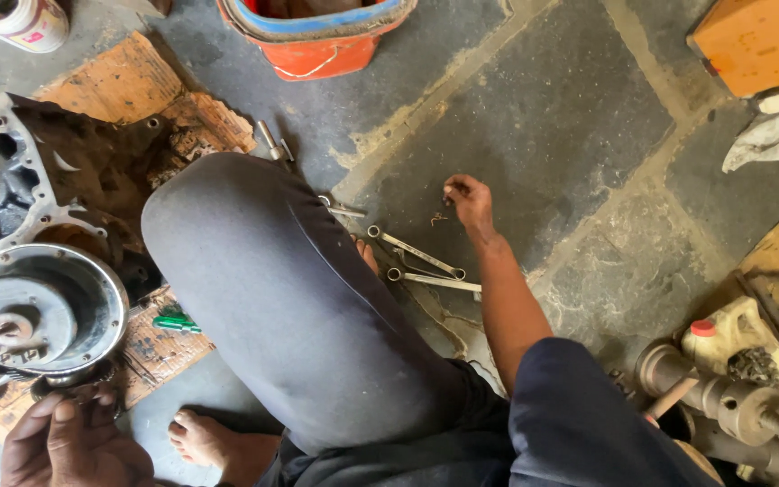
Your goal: The person disassembles a vehicle horn using a T-handle wrench and their hands, removing small fasteners and internal components. They pick up small pieces from the floor, place them into the horn, and then turn the horn over to show the front grille.
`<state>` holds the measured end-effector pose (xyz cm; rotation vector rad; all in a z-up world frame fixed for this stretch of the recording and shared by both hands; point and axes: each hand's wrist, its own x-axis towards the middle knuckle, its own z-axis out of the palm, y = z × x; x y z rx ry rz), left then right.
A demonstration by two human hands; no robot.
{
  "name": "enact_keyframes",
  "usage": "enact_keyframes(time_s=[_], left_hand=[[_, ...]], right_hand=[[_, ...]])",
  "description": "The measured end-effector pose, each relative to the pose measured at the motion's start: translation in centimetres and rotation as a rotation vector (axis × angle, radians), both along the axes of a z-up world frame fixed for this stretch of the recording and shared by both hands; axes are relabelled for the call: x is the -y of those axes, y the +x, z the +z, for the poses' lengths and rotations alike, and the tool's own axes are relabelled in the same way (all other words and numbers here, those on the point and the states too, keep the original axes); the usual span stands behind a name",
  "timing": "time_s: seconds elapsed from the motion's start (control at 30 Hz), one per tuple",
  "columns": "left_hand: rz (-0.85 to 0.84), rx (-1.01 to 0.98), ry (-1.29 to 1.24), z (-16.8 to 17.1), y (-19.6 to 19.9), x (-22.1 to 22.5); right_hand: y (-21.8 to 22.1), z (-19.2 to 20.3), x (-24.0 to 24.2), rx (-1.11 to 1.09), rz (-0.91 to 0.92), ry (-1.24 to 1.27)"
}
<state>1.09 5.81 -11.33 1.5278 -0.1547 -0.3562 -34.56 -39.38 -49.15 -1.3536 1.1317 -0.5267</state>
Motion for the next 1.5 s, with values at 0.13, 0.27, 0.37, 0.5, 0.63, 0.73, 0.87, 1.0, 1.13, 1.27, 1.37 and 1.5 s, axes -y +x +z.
enact_keyframes(time_s=[0.13,0.27,0.37,0.5,0.63,0.73,0.87,1.0,1.13,1.27,1.37,1.5], left_hand=[[0.002,0.003,-0.117,0.8,-0.9,1.9],[0.020,0.021,-0.107,1.8,-1.1,2.8],[0.025,-0.039,-0.099,2.9,-1.3,3.1],[0.027,-0.069,-0.117,3.3,-1.9,3.9],[0.054,-0.011,-0.046,4.1,-2.5,5.7],[0.107,-0.035,-0.043,3.7,-2.3,5.2],[0.045,0.024,-0.085,2.8,-2.2,4.3],[0.063,0.051,-0.029,2.8,-2.3,4.4],[0.081,0.054,-0.084,2.7,-2.3,4.3],[0.063,0.037,-0.142,3.4,-3.0,5.1],[0.066,0.032,-0.134,3.6,-3.1,5.5],[0.067,0.028,-0.118,3.8,-3.1,6.1]], right_hand=[[-0.7,-1.6,-0.9,0.379,-0.368,0.106],[-2.1,-2.9,-1.2,0.207,-0.311,0.110],[-2.4,-2.1,-1.6,0.009,-0.199,0.096],[-1.9,0.7,-1.9,-0.264,0.023,-0.231],[-1.8,-1.5,-1.4,-0.336,0.125,-0.299],[-1.8,-2.9,-0.8,-0.435,0.170,-0.390],[-2.0,-2.5,-0.2,-0.467,0.230,-0.362],[-2.6,-3.6,0.9,-0.416,0.349,-0.431],[-2.6,-3.9,1.4,-0.430,0.430,-0.570],[-3.3,-5.1,1.0,-0.363,0.319,-0.476],[-2.1,-2.2,0.2,-0.320,0.133,-0.137],[0.4,0.5,-0.4,0.188,-0.224,0.193]])
